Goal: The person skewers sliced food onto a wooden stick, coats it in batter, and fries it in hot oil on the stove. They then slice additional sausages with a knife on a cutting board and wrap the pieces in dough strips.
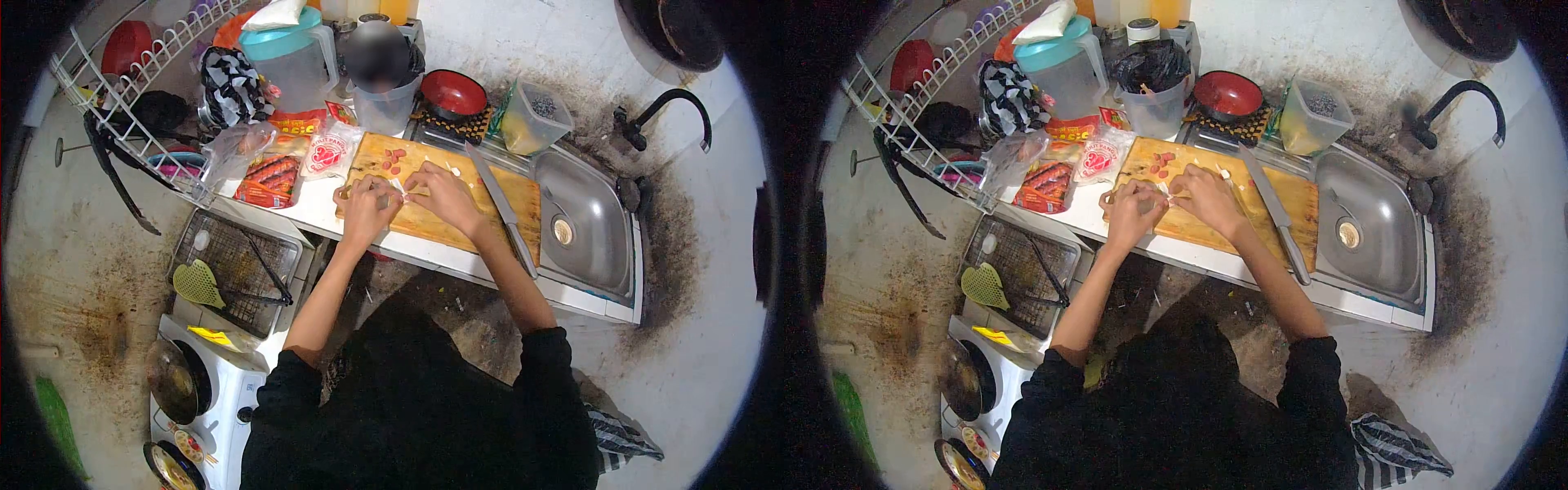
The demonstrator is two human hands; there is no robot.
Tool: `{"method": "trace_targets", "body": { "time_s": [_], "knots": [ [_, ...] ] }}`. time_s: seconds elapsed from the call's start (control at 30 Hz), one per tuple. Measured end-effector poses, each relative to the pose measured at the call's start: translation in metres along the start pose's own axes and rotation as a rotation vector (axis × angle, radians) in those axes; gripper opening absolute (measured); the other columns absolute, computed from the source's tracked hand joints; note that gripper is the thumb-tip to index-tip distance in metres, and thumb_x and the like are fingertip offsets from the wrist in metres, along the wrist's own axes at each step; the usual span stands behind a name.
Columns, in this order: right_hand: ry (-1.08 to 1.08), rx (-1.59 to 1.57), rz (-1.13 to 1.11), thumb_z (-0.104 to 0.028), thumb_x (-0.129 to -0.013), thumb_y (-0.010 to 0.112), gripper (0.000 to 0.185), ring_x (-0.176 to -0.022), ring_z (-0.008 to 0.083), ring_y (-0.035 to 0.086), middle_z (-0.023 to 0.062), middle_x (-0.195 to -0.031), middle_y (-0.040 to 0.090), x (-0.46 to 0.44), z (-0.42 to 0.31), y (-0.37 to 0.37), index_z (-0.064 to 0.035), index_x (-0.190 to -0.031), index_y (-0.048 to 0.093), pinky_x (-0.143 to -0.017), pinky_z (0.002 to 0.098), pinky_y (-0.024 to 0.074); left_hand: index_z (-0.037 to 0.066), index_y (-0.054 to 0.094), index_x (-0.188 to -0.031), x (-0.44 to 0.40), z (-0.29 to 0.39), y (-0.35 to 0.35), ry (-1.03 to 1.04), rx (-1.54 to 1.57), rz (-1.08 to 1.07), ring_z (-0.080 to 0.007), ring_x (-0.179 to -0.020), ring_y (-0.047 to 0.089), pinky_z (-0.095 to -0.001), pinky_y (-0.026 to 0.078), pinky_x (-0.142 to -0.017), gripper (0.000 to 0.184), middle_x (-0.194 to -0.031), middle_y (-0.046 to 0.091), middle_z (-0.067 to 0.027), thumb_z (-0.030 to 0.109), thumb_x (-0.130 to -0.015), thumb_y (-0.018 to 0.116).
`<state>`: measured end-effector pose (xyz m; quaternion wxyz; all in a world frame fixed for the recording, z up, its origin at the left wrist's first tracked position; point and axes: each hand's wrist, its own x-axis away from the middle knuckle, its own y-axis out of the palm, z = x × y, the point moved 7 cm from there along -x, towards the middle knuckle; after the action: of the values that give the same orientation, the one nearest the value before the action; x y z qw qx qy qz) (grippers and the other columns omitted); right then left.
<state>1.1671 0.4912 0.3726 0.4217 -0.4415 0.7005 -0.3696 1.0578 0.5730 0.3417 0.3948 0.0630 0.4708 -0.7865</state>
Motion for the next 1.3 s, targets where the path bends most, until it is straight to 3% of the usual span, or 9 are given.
{"method": "trace_targets", "body": {
  "time_s": [0.23, 0.4, 0.7, 0.93, 1.03, 1.1, 1.13, 1.2, 1.3],
  "knots": [
    [-0.112, 0.084, 0.029, -0.023, -0.075, 0.066, 0.014, -0.087, 0.0217, 0.057, 0.0043, -0.085, 0.055, 0.008, -0.015, -0.005, -0.0146, -0.086, 0.069, -0.075, 0.0339, 0.0455, 0.018, 0.068, -0.092, 0.004, -0.002, -0.008, -0.022, 0.003, -0.014, -0.0173, -0.095, 0.054, -0.0479, 0.022, -0.092, 0.019, -0.095, 0.060, 0.0011, 0.022, -0.074, 0.067],
    [-0.227, 0.105, 0.063, -0.022, -0.077, 0.063, 0.014, -0.086, 0.0218, 0.056, 0.0045, -0.084, 0.055, -0.003, -0.013, 0.004, -0.0110, -0.083, 0.069, -0.076, 0.0352, 0.0462, 0.015, 0.061, -0.107, 0.009, -0.006, -0.005, 0.039, -0.043, -0.031, -0.0204, -0.104, 0.053, -0.0459, 0.022, -0.099, 0.030, -0.109, 0.059, -0.0018, 0.022, -0.078, 0.061],
    [-0.073, 0.070, 0.011, -0.021, -0.075, 0.064, 0.012, -0.085, 0.0250, 0.059, 0.0050, -0.083, 0.057, -0.020, -0.001, 0.008, -0.0112, -0.080, 0.069, -0.073, 0.0377, 0.0484, 0.014, 0.058, -0.111, 0.013, -0.006, -0.006, 0.022, -0.010, -0.023, -0.0197, -0.106, 0.053, -0.0474, 0.021, -0.100, 0.033, -0.109, 0.059, -0.0036, 0.023, -0.079, 0.060],
    [-0.150, 0.083, 0.051, -0.022, -0.074, 0.066, 0.014, -0.086, 0.0233, 0.057, 0.0055, -0.085, 0.057, -0.011, -0.011, 0.002, -0.0103, -0.081, 0.069, -0.073, 0.0364, 0.0474, 0.013, 0.057, -0.113, 0.014, -0.001, -0.008, -0.016, 0.011, -0.064, -0.0204, -0.110, 0.051, -0.0472, 0.020, -0.102, 0.035, -0.112, 0.058, -0.0050, 0.021, -0.079, 0.059],
    [-0.160, 0.088, 0.100, -0.021, -0.075, 0.065, 0.016, -0.086, 0.0238, 0.057, 0.0061, -0.087, 0.056, -0.013, -0.006, 0.007, -0.0087, -0.084, 0.069, -0.074, 0.0365, 0.0467, 0.006, 0.050, -0.120, 0.018, 0.018, -0.021, 0.012, 0.256, 0.084, -0.0215, -0.120, 0.045, -0.0437, 0.020, -0.105, 0.040, -0.125, 0.050, -0.0103, 0.007, -0.080, 0.054],
    [-0.132, 0.081, 0.145, -0.020, -0.078, 0.063, 0.017, -0.087, 0.0250, 0.057, 0.0076, -0.086, 0.056, -0.013, -0.003, 0.014, -0.0069, -0.088, 0.068, -0.076, 0.0372, 0.0459, 0.002, 0.038, -0.131, 0.031, 0.020, -0.007, -0.228, 1.125, 0.117, -0.0223, -0.130, 0.034, -0.0349, 0.020, -0.109, 0.048, -0.136, 0.040, -0.0118, 0.006, -0.084, 0.049],
    [-0.135, 0.078, 0.144, -0.020, -0.078, 0.063, 0.017, -0.087, 0.0250, 0.057, 0.0076, -0.086, 0.056, -0.012, -0.003, 0.015, -0.0069, -0.088, 0.068, -0.076, 0.0372, 0.0459, 0.002, 0.038, -0.131, 0.036, 0.025, -0.007, -0.230, 1.122, 0.120, -0.0223, -0.130, 0.034, -0.0349, 0.020, -0.109, 0.048, -0.136, 0.040, -0.0118, 0.006, -0.084, 0.049],
    [0.003, 0.018, 0.109, -0.021, -0.081, 0.059, 0.017, -0.091, 0.0260, 0.056, 0.0085, -0.087, 0.055, -0.007, 0.002, 0.014, -0.0069, -0.086, 0.067, -0.077, 0.0384, 0.0461, -0.002, 0.026, -0.136, 0.048, 0.027, 0.018, -0.560, 1.419, -0.065, -0.0214, -0.132, 0.028, -0.0312, 0.021, -0.109, 0.053, -0.141, 0.032, -0.0134, 0.003, -0.087, 0.044],
    [0.104, -0.140, 0.047, -0.021, -0.082, 0.058, 0.018, -0.092, 0.0277, 0.055, 0.0112, -0.088, 0.055, 0.001, 0.009, 0.018, -0.0056, -0.087, 0.066, -0.078, 0.0391, 0.0447, -0.004, 0.019, -0.138, 0.049, 0.021, 0.031, -0.646, 1.443, -0.059, -0.0211, -0.133, 0.027, -0.0312, 0.023, -0.108, 0.056, -0.142, 0.027, -0.0155, 0.003, -0.087, 0.043]
  ]
}}
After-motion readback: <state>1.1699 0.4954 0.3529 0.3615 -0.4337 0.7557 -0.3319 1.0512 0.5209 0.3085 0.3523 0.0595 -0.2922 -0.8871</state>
